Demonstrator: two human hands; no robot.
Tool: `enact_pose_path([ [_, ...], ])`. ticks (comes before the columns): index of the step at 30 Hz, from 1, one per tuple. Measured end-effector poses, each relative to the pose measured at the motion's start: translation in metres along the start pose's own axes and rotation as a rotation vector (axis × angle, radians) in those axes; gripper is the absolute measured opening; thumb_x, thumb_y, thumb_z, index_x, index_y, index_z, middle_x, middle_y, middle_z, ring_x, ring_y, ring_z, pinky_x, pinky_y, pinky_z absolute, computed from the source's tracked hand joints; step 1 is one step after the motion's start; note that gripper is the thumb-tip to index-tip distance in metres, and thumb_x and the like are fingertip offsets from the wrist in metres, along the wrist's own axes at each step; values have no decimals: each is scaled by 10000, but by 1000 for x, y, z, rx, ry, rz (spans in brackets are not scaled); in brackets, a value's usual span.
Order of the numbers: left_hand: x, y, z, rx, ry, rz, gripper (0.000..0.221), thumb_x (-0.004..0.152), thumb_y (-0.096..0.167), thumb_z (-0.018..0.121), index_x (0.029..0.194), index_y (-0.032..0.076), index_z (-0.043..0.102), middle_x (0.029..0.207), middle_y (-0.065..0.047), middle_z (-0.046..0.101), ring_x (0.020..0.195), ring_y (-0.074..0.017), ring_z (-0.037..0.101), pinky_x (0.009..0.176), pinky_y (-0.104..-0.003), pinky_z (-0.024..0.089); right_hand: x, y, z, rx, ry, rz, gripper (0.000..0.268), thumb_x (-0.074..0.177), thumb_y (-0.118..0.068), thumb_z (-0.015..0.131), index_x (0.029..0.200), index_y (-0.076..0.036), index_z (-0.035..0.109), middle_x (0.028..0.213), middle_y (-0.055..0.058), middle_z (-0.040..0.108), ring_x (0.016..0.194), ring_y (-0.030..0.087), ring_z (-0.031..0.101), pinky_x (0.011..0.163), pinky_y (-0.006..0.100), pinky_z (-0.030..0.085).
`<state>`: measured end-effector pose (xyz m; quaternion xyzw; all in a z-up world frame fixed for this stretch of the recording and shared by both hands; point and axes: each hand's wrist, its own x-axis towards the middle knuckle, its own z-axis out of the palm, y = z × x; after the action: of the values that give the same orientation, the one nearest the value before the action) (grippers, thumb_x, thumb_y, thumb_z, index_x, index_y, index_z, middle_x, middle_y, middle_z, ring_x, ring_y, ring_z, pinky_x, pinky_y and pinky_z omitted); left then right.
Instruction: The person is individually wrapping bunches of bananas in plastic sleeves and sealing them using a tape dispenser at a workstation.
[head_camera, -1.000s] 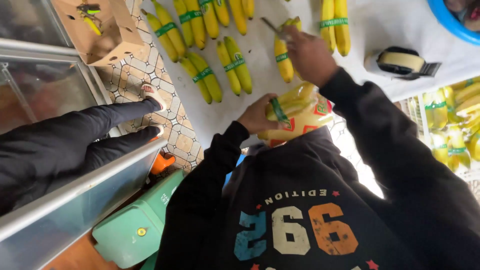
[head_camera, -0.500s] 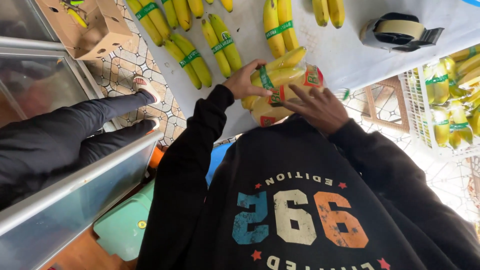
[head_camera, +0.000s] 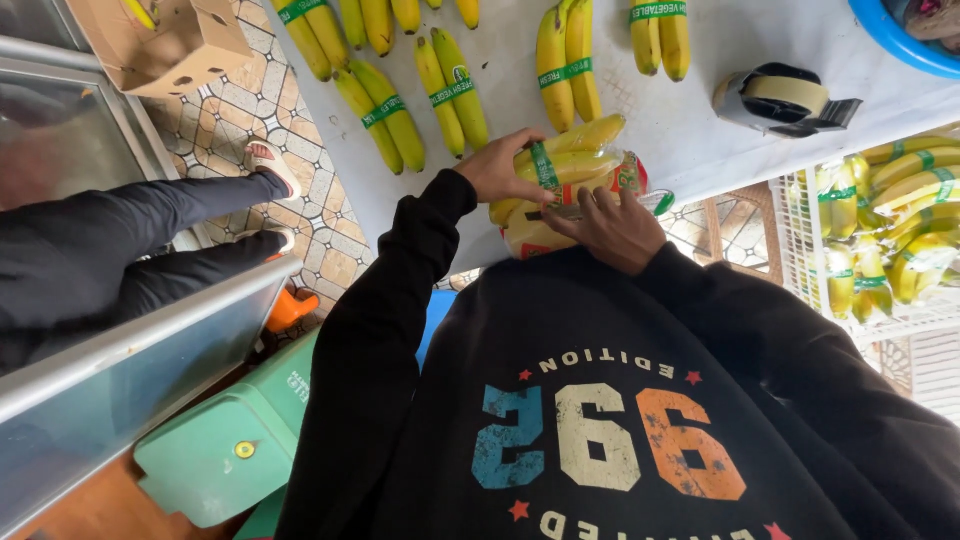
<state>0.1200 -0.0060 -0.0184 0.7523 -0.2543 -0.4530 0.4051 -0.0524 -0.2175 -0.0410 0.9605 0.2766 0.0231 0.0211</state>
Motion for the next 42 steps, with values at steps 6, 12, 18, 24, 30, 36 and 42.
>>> enact_pose_path([
  [6, -10, 10, 4, 12, -31, 29, 990, 698, 523, 974, 1443, 107, 472, 1398, -215, 582, 1376, -422, 496, 1153, -553, 398, 9, -11, 1, -54, 148, 66, 437, 932, -191, 584, 1327, -379, 596, 1178, 156, 592, 912, 341, 586, 679, 456, 463],
  [12, -6, -22, 11, -135, -51, 86, 924, 743, 469, 980, 1428, 120, 468, 1387, -237, 577, 1396, -421, 472, 1165, -550, 380, 14, -13, 7, 28, 170, 101, 425, 906, -219, 614, 1305, -363, 653, 1085, 129, 576, 848, 327, 588, 704, 475, 452],
  [18, 3, -40, 4, -293, -145, 102, 771, 829, 489, 911, 1417, 178, 521, 1321, -146, 633, 1294, -293, 547, 1155, -500, 389, 33, -21, -35, -70, 266, 155, 512, 883, -146, 567, 1328, -379, 668, 1014, 104, 587, 799, 329, 599, 664, 466, 421],
  [24, 9, -38, 1, -322, -203, 125, 730, 856, 481, 884, 1413, 164, 536, 1317, -159, 641, 1282, -280, 566, 1142, -488, 412, 18, -15, -28, -8, 281, 183, 418, 894, -175, 636, 1278, -331, 692, 1123, 151, 594, 938, 395, 597, 690, 488, 443],
  [30, 11, -44, 3, -359, -211, 140, 687, 857, 422, 876, 1405, 154, 560, 1353, -164, 629, 1297, -287, 554, 1144, -506, 405, -12, 12, -11, -107, 140, 323, 385, 846, -301, 754, 1231, -286, 734, 1198, 149, 665, 902, 341, 653, 723, 456, 489],
  [36, 3, -38, 1, -431, -199, 141, 623, 885, 379, 840, 1393, 147, 563, 1372, -164, 610, 1295, -284, 542, 1139, -512, 409, -59, 64, 35, -274, 124, 409, 380, 915, -220, 741, 1268, -355, 703, 1245, 98, 644, 819, 310, 650, 633, 429, 475],
  [42, -9, -17, -7, -568, -160, 2, 675, 822, 388, 742, 1379, 89, 507, 1308, -70, 591, 1224, -204, 603, 1023, -329, 518, -63, 78, -37, -309, -29, 510, 377, 1105, -141, 576, 1371, -383, 690, 1193, 34, 556, 718, 163, 585, 553, 299, 549],
])
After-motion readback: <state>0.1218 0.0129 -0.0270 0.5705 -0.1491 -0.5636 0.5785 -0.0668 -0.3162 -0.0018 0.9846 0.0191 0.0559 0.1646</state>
